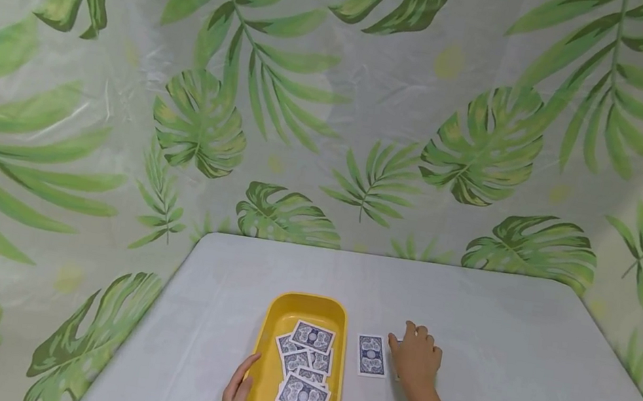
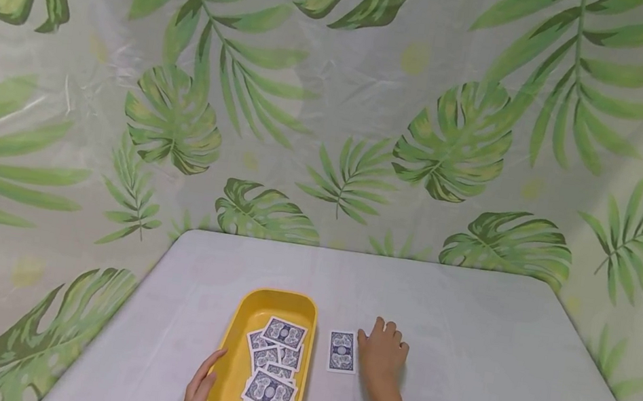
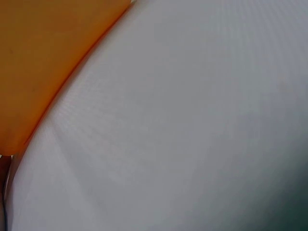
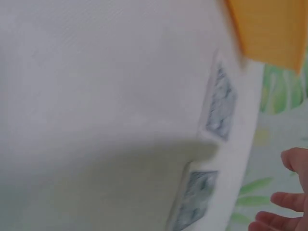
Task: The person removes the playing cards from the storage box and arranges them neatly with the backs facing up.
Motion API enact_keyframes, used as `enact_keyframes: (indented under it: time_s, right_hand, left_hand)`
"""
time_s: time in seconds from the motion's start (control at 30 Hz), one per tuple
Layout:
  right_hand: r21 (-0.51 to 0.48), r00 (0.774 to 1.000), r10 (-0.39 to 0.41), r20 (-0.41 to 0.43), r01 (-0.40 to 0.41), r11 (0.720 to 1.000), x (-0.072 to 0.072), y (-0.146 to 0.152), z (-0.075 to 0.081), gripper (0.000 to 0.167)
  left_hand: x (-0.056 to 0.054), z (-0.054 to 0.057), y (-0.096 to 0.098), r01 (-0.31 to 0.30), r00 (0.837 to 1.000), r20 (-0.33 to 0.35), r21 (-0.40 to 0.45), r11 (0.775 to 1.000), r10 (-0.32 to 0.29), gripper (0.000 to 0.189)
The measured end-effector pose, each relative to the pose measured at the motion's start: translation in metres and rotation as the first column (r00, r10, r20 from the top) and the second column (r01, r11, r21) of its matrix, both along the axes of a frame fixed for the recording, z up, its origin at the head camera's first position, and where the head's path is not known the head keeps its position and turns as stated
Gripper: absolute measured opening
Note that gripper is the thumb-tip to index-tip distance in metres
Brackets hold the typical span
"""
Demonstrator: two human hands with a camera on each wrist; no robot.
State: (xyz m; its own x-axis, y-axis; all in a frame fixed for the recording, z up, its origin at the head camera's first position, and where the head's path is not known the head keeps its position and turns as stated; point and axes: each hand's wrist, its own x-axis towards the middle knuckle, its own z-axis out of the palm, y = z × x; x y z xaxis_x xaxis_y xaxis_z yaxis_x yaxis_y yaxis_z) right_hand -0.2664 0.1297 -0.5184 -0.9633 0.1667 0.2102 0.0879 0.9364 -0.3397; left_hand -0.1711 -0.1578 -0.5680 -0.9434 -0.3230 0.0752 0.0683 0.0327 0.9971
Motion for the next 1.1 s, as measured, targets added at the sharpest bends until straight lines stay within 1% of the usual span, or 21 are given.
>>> enact_keyframes:
  time_s: [0.07,0.13,0.27,0.37,0.47,0.6,0.7,0.83,0.93,1.0,1.1]
  right_hand:
    - [-0.005,0.998,0.030,-0.057,-0.030,1.000,0.002,-0.010,0.010,0.051]
    - [-0.007,0.994,0.059,-0.090,-0.060,0.998,0.004,-0.021,0.019,0.051]
    - [-0.021,0.986,0.114,-0.124,-0.117,0.993,0.012,-0.045,0.032,0.053]
    - [-0.005,0.979,0.149,-0.142,-0.151,0.988,0.019,-0.061,0.036,0.055]
    - [0.024,0.970,0.195,-0.144,-0.194,0.981,0.027,-0.076,0.037,0.057]
    - [0.045,0.947,0.283,-0.150,-0.280,0.959,0.036,-0.093,0.035,0.058]
    - [0.105,0.914,0.365,-0.175,-0.351,0.930,0.042,-0.102,0.029,0.058]
    - [0.207,0.860,0.477,-0.183,-0.441,0.873,0.051,-0.111,0.017,0.058]
    - [0.254,0.830,0.542,-0.127,-0.501,0.827,0.057,-0.117,0.010,0.060]
    - [0.284,0.816,0.573,-0.074,-0.534,0.796,0.060,-0.120,0.007,0.062]
    - [0.310,0.793,0.609,0.007,-0.581,0.753,0.064,-0.122,0.004,0.067]
  left_hand:
    - [0.000,0.000,0.000,0.001,1.000,0.014,-0.004,1.000,-0.001,0.035]
    - [0.000,0.000,-0.001,0.004,0.999,0.032,-0.001,1.000,-0.004,0.035]
    - [0.001,0.001,0.000,0.008,0.999,0.033,-0.002,1.000,-0.008,0.035]
    - [0.001,0.000,0.000,0.010,1.000,0.024,-0.001,1.000,-0.010,0.035]
    - [0.002,0.000,0.000,0.011,1.000,0.011,-0.004,1.000,-0.011,0.034]
    - [0.002,0.000,0.000,0.015,1.000,-0.011,-0.009,1.000,-0.015,0.034]
    - [0.001,-0.001,0.000,0.015,1.000,-0.024,-0.016,1.000,-0.016,0.034]
    - [0.000,-0.003,-0.001,0.011,0.998,-0.068,-0.032,0.999,-0.013,0.034]
    - [-0.001,-0.005,-0.001,0.012,0.994,-0.106,-0.041,0.999,-0.017,0.034]
    - [-0.001,-0.005,-0.001,0.012,0.994,-0.108,-0.043,0.999,-0.017,0.034]
    - [-0.001,-0.005,-0.001,0.017,0.996,-0.090,-0.043,0.999,-0.021,0.034]
